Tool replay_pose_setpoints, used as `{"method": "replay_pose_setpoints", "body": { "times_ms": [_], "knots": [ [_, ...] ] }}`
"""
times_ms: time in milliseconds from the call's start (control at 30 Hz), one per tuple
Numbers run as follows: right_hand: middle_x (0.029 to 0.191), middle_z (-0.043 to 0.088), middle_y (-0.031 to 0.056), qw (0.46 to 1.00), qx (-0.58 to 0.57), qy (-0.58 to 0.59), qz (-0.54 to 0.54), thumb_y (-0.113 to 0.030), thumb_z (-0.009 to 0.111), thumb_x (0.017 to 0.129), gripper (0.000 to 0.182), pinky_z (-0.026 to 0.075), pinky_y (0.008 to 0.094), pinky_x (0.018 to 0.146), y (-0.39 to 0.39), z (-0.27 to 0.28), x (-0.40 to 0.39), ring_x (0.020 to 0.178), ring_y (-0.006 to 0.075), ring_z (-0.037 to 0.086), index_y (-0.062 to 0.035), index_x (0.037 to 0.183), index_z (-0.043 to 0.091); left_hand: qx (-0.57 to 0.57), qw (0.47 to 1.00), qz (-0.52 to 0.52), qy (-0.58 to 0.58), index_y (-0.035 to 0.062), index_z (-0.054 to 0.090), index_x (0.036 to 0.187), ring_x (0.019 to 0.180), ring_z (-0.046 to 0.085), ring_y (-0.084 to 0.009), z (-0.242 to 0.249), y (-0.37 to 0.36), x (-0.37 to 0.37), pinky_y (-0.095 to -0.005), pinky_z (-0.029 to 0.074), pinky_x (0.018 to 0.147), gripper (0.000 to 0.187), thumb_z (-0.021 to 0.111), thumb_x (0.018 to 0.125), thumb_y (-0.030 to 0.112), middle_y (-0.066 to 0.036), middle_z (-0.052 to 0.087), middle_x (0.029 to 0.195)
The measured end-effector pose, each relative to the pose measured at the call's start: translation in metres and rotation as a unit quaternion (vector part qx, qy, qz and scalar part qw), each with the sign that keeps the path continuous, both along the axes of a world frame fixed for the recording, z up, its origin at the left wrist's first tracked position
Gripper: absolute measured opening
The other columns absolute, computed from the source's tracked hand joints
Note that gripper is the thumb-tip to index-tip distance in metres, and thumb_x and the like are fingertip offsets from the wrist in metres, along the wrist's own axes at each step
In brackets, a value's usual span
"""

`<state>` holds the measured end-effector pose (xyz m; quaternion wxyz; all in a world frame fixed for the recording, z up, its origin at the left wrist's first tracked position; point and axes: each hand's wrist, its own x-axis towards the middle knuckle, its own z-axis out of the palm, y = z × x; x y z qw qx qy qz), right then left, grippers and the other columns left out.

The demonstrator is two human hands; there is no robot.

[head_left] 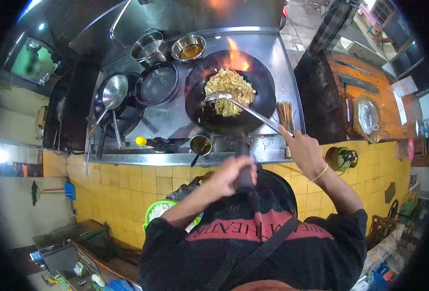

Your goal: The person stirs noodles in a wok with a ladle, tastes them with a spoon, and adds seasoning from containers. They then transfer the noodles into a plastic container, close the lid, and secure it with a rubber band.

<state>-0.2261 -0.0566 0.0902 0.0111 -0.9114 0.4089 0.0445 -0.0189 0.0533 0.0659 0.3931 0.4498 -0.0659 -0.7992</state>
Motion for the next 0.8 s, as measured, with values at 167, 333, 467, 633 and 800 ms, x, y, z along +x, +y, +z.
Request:
{"method": "replay_pose_setpoints", "body": {
  "times_ms": [167, 333, 467, 633, 800],
  "knots": [
    [0.081, 0.057, 0.0137, 0.998, -0.003, 0.005, -0.065, -0.008, 0.044, 0.086, 0.043, 0.052, 0.0397, 0.056, -0.010, -0.041, -0.003, 0.067, 0.0301, 0.063, -0.0163, 0.128, 0.043, -0.104, 0.987, 0.105, -0.061, 0.0042, 0.052, 0.076, 0.057, 0.053, -0.0143, -0.098, -0.035, 0.035, -0.0271, 0.047, 0.054, 0.016, 0.055, 0.087, 0.017, -0.006, 0.054, 0.065],
    [0.088, 0.061, 0.0221, 0.966, 0.204, -0.151, -0.050, -0.014, 0.047, 0.085, 0.036, 0.051, 0.0452, 0.069, -0.058, -0.007, -0.027, 0.078, 0.0394, 0.061, -0.0112, 0.121, 0.049, 0.042, 0.998, 0.037, 0.036, 0.0037, 0.049, 0.083, 0.055, 0.054, -0.0158, -0.028, 0.011, 0.003, -0.0298, 0.049, 0.051, 0.015, 0.056, 0.086, 0.017, -0.007, 0.053, 0.068],
    [0.087, 0.061, 0.0241, 0.968, 0.191, -0.155, -0.047, -0.017, 0.046, 0.087, 0.025, 0.048, 0.0485, 0.075, -0.068, -0.090, 0.021, 0.082, 0.0425, 0.059, -0.0017, 0.105, 0.053, -0.074, 0.991, 0.115, 0.006, 0.0067, 0.041, 0.093, 0.055, 0.052, -0.0135, -0.127, -0.019, 0.030, -0.0291, 0.047, 0.047, 0.018, 0.057, 0.085, 0.012, -0.007, 0.052, 0.070],
    [0.088, 0.063, 0.0207, 0.980, 0.150, -0.129, 0.021, -0.024, 0.044, 0.090, 0.027, 0.048, 0.0481, 0.078, -0.111, -0.140, 0.044, 0.088, 0.0367, 0.062, -0.0010, 0.099, 0.053, -0.144, 0.976, 0.089, -0.138, 0.0034, 0.041, 0.093, 0.055, 0.054, -0.0160, -0.194, -0.065, 0.056, -0.0308, 0.048, 0.048, 0.019, 0.056, 0.084, 0.009, -0.009, 0.053, 0.071],
    [0.084, 0.063, 0.0214, 0.985, 0.109, -0.059, -0.124, -0.028, 0.048, 0.088, 0.030, 0.050, 0.0467, 0.076, -0.111, -0.126, 0.075, 0.083, 0.0360, 0.064, -0.0012, 0.091, 0.061, -0.131, 0.981, 0.093, -0.110, 0.0010, 0.042, 0.091, 0.051, 0.055, -0.0181, -0.212, -0.077, 0.061, -0.0337, 0.048, 0.044, 0.021, 0.059, 0.082, 0.008, -0.011, 0.054, 0.068]
  ]
}}
